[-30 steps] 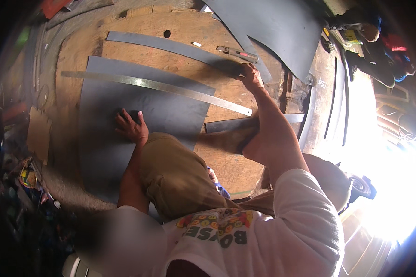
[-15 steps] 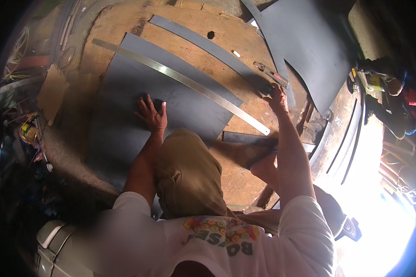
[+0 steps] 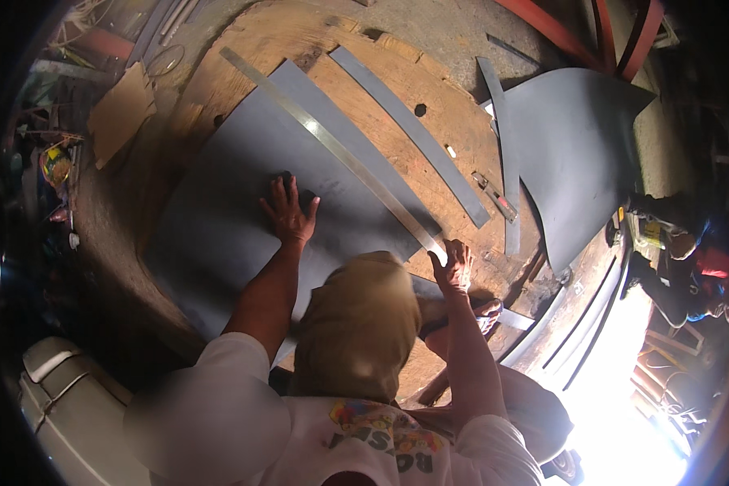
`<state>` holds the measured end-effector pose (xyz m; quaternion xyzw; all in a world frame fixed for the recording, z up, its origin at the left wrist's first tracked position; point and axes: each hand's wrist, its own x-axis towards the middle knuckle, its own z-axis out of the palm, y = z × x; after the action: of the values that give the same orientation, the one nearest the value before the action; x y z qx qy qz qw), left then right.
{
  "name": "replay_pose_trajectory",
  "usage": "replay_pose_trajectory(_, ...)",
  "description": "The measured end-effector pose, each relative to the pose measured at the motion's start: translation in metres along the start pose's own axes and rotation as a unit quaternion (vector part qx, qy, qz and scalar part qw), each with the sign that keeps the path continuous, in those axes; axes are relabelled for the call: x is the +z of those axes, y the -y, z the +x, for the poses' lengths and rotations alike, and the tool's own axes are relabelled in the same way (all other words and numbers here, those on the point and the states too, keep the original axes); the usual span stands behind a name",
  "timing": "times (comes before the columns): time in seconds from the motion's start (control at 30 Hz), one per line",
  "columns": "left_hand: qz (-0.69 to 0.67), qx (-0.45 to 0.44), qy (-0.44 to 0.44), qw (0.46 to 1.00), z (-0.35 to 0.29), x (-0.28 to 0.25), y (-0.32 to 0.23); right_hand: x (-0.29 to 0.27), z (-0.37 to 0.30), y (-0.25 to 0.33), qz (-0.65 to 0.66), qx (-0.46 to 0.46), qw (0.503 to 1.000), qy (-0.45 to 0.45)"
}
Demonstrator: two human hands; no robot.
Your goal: The person uses a utility knife and a metal straightedge to cut a large gray sheet on a wooden workbench. They repeatedly align the straightedge, score the material, and remove cut strips, leaving a trimmed sheet on the bench.
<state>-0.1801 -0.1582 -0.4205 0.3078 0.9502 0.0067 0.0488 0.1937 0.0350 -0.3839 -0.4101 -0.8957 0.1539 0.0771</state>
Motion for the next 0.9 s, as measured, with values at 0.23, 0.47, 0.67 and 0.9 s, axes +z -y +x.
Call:
replay_pose_trajectory(0.23,-0.033,-0.001,0.015,0.999,-0.003,0.006,-0.007,-0.161,0.095,-0.046,-0.234,-0.186,0.954,0.040)
replay_pose_trajectory(0.47,0.015,0.001,-0.019,1.000,0.001,0.009,-0.003,-0.292,0.135,-0.016,-0.243,-0.169,0.939,0.172)
replay_pose_trajectory(0.67,-0.013,0.006,0.000,1.000,0.000,0.006,-0.015,-0.220,0.088,-0.079,-0.199,-0.188,0.945,0.179)
replay_pose_trajectory(0.9,-0.114,0.014,0.114,0.987,0.017,-0.033,0.020,-0.091,0.095,-0.077,-0.099,-0.152,0.971,0.158)
